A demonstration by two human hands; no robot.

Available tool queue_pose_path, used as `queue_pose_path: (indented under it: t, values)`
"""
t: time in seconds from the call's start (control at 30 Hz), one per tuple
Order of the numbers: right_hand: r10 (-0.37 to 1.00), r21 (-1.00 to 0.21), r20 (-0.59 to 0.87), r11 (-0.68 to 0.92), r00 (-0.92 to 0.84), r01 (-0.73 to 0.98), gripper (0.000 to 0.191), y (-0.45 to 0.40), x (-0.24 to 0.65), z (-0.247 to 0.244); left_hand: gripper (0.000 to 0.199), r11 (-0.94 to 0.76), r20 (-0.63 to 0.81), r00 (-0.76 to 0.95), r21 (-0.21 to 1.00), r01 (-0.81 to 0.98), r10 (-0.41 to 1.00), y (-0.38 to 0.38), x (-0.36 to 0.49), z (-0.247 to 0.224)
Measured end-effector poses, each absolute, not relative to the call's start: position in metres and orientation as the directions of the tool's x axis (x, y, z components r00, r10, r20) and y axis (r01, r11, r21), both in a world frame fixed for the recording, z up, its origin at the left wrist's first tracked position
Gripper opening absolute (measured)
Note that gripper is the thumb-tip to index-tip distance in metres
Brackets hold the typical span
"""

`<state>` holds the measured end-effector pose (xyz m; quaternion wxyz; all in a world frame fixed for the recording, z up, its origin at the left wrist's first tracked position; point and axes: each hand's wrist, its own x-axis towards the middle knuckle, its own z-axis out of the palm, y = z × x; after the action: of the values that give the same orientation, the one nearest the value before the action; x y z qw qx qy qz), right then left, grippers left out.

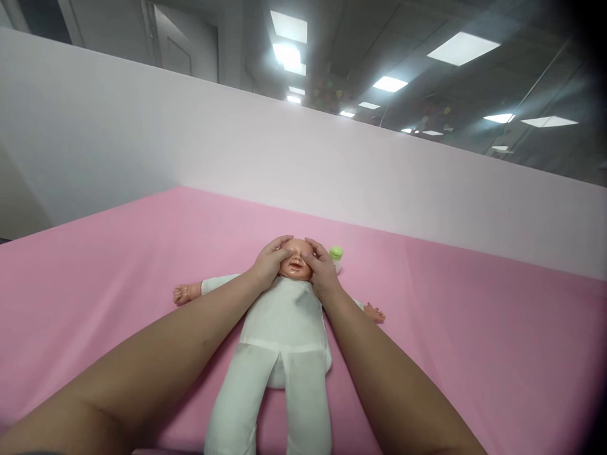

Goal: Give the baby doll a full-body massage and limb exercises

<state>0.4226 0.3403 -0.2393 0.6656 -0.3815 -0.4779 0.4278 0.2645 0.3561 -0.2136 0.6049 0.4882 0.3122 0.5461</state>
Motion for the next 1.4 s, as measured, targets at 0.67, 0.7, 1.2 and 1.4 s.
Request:
queue_pose_path:
  t: [0.67, 0.7, 1.2, 1.4]
  values:
    - [0.938, -0.875, 0.217, 0.310, 0.271, -0.372, 0.047, 0.345, 0.418, -0.239, 0.041, 0.008, 0.044, 0.115, 0.909, -0.416, 0.992, 0.359, 0.270, -0.209]
    - [0.942, -0.874, 0.205, 0.299, 0.265, -0.383, 0.047, 0.345, 0.419, -0.239, 0.041, 0.010, 0.042, 0.114, 0.908, -0.418, 0.993, 0.359, 0.270, -0.209]
    - [0.919, -0.906, 0.351, 0.382, 0.180, -0.184, 0.058, 0.343, 0.424, -0.244, 0.058, -0.134, 0.180, 0.159, 0.955, -0.264, 0.971, 0.361, 0.263, -0.219]
    - [0.901, -0.914, 0.389, 0.404, 0.194, -0.044, 0.059, 0.340, 0.423, -0.238, 0.055, -0.174, 0.201, 0.118, 0.963, -0.206, 0.972, 0.359, 0.263, -0.219]
